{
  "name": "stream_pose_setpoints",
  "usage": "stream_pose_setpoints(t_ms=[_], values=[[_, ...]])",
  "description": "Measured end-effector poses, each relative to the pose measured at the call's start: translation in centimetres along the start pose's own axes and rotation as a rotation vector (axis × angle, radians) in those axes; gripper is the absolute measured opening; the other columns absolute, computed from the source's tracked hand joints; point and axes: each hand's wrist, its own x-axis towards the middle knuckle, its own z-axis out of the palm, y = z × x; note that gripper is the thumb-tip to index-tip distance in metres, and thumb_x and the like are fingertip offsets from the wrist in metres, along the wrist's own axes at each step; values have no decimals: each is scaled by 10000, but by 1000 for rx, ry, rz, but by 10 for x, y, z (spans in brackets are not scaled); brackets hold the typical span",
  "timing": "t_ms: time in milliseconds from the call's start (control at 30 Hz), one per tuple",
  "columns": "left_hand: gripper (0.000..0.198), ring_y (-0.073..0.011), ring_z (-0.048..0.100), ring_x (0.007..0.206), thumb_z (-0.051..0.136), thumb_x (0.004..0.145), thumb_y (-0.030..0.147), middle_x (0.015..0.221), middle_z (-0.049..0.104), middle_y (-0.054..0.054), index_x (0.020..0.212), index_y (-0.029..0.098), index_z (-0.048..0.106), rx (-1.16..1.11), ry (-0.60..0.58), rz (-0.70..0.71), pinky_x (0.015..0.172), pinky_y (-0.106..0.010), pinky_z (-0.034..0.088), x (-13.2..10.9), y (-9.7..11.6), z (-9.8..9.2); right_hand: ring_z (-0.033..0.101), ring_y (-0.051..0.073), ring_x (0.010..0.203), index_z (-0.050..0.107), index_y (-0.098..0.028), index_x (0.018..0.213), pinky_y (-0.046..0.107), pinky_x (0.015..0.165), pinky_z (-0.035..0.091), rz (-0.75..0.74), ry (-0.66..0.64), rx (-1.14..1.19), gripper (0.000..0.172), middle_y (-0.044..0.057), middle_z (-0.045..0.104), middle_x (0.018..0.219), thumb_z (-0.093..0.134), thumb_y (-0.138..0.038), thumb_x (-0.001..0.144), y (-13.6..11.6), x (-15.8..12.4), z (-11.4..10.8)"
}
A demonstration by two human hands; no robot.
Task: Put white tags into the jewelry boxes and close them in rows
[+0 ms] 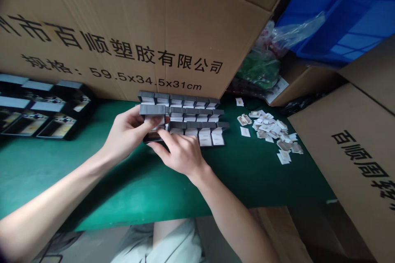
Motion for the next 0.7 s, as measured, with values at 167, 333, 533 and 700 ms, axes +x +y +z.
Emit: stream_pose_setpoints(t_ms=[167,333,533,700], values=[[308,-216,732,812,834,780,362,924,791,-46,1004,179,727,32,-20,13,716,-282,598,1,-5,-2,715,115,647,703,-165,1044,233,634,474,-28,-39,26,286,14,776,771,558,-412,1042,3,-1,-1],[371,-236,744,855,857,758,368,978,799,-61,1048,179,724,22,-31,30,749,-300,606,2,-4,-3,715,110,648,700,-169,1038,236,627,458,-52,-28,22,273,7,771,756,550,-396,1050,3,0,-1],[375,-254,752,879,855,759,392,972,802,-73,1028,163,729,39,-18,35,755,-313,620,1,1,0,705,111,611,698,-161,1051,243,608,464,-61,-7,36,254,5,767,736,578,-384,1037,3,1,-2],[358,-248,758,878,845,774,383,974,804,-66,1036,169,727,25,-25,23,757,-304,620,0,1,0,699,104,598,695,-164,1066,232,613,472,-49,-18,35,260,8,778,748,579,-395,1036,3,0,-1]])
